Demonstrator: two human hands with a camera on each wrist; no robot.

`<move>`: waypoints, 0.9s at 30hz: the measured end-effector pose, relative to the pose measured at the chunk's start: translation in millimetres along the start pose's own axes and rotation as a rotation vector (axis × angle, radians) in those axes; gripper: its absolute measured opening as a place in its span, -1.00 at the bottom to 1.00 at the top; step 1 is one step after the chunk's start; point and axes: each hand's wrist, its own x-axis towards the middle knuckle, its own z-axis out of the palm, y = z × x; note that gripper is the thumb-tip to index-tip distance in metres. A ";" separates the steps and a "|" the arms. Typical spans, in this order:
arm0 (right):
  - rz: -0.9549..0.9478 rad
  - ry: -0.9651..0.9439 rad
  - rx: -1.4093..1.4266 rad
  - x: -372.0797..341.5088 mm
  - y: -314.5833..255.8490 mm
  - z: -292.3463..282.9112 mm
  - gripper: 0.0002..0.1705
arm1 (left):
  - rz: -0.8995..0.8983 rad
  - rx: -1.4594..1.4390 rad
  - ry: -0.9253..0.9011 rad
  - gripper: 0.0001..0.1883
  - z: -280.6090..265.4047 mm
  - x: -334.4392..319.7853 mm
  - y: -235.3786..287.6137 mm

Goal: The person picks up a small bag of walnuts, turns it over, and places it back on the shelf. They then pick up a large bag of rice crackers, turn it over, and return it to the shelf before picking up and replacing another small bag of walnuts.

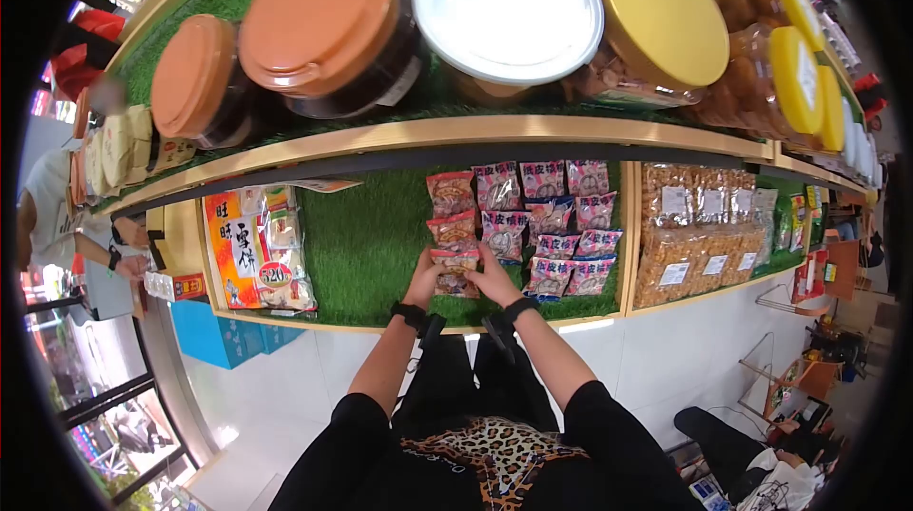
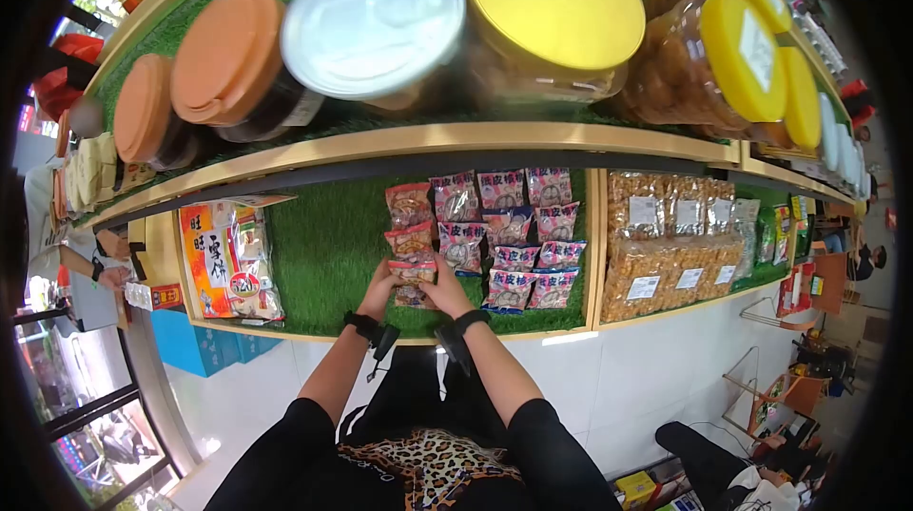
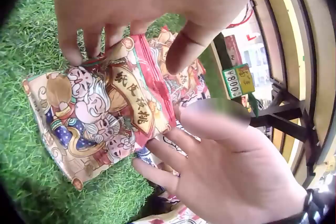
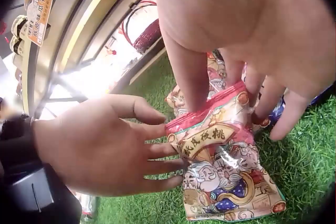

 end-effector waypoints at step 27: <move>-0.230 0.164 -0.343 -81.2 17.9 -70.5 -0.19 | 0.281 0.297 0.269 -0.29 91.7 -17.6 -90.6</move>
